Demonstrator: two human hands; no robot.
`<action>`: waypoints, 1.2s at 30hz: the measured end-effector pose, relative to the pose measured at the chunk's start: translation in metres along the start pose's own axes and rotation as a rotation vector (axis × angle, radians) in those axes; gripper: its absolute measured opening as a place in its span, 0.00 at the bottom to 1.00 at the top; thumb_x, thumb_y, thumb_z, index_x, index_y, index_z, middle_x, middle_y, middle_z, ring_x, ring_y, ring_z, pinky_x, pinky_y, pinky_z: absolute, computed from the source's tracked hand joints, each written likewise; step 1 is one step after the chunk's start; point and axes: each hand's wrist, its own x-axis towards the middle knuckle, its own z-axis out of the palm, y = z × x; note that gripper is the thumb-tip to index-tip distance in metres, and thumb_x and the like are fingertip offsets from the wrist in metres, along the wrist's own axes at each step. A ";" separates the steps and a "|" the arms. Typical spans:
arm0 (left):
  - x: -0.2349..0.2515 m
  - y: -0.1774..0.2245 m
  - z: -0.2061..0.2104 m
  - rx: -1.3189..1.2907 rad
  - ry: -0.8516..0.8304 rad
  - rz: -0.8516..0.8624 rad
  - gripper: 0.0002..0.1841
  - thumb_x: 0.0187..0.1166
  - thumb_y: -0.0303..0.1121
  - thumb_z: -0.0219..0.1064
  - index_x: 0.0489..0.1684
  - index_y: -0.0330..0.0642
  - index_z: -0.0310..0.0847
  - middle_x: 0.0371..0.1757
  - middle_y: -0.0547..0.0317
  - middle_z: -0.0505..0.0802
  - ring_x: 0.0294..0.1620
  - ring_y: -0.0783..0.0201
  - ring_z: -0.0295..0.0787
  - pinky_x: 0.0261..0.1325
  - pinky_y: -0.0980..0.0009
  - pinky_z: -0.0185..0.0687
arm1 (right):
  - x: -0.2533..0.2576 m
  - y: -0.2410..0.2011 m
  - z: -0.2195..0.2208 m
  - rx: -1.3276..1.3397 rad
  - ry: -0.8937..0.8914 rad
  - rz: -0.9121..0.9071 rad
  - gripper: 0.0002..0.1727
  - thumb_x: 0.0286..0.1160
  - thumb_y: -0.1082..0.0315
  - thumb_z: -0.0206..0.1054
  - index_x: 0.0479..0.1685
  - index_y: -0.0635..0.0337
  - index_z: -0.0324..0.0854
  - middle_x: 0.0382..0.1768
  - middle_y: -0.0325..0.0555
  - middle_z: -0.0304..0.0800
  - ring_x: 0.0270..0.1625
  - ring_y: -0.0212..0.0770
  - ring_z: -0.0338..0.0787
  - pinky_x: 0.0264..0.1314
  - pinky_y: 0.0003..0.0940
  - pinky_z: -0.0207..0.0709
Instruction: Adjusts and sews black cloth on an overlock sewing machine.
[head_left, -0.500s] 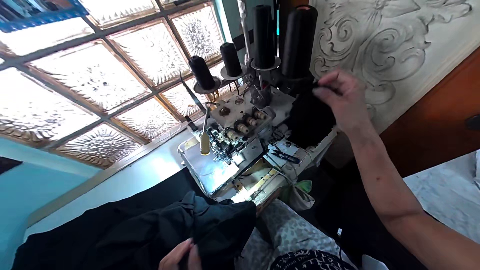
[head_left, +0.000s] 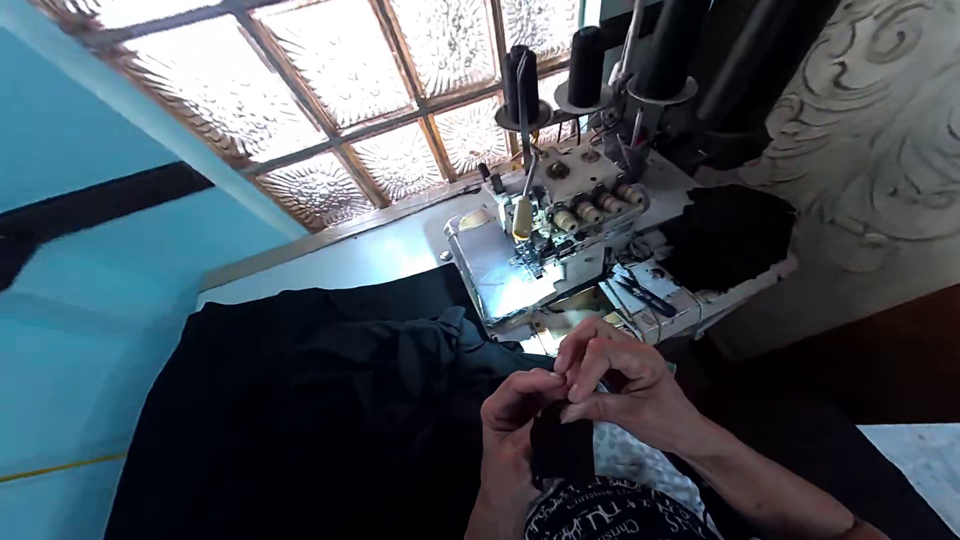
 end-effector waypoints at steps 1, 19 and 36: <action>-0.001 0.000 -0.001 0.026 0.000 0.005 0.12 0.80 0.31 0.69 0.57 0.48 0.93 0.54 0.65 0.96 0.56 0.75 0.91 0.62 0.77 0.85 | -0.001 0.002 0.001 0.027 0.000 0.023 0.07 0.72 0.64 0.77 0.39 0.52 0.83 0.50 0.30 0.85 0.61 0.18 0.81 0.66 0.14 0.75; -0.019 0.006 -0.040 0.505 -0.113 -0.026 0.08 0.85 0.38 0.61 0.36 0.48 0.80 0.57 0.61 0.92 0.74 0.62 0.83 0.82 0.61 0.73 | -0.015 0.004 -0.027 -0.061 -0.354 0.150 0.12 0.71 0.70 0.70 0.23 0.62 0.73 0.29 0.36 0.82 0.36 0.14 0.78 0.39 0.08 0.68; -0.040 0.040 -0.040 0.549 0.018 -0.197 0.06 0.80 0.41 0.70 0.41 0.54 0.91 0.43 0.80 0.92 0.48 0.86 0.86 0.51 0.87 0.81 | -0.052 0.016 -0.002 -1.087 -0.305 -0.187 0.22 0.71 0.45 0.67 0.49 0.54 0.83 0.53 0.54 0.90 0.44 0.52 0.88 0.39 0.40 0.80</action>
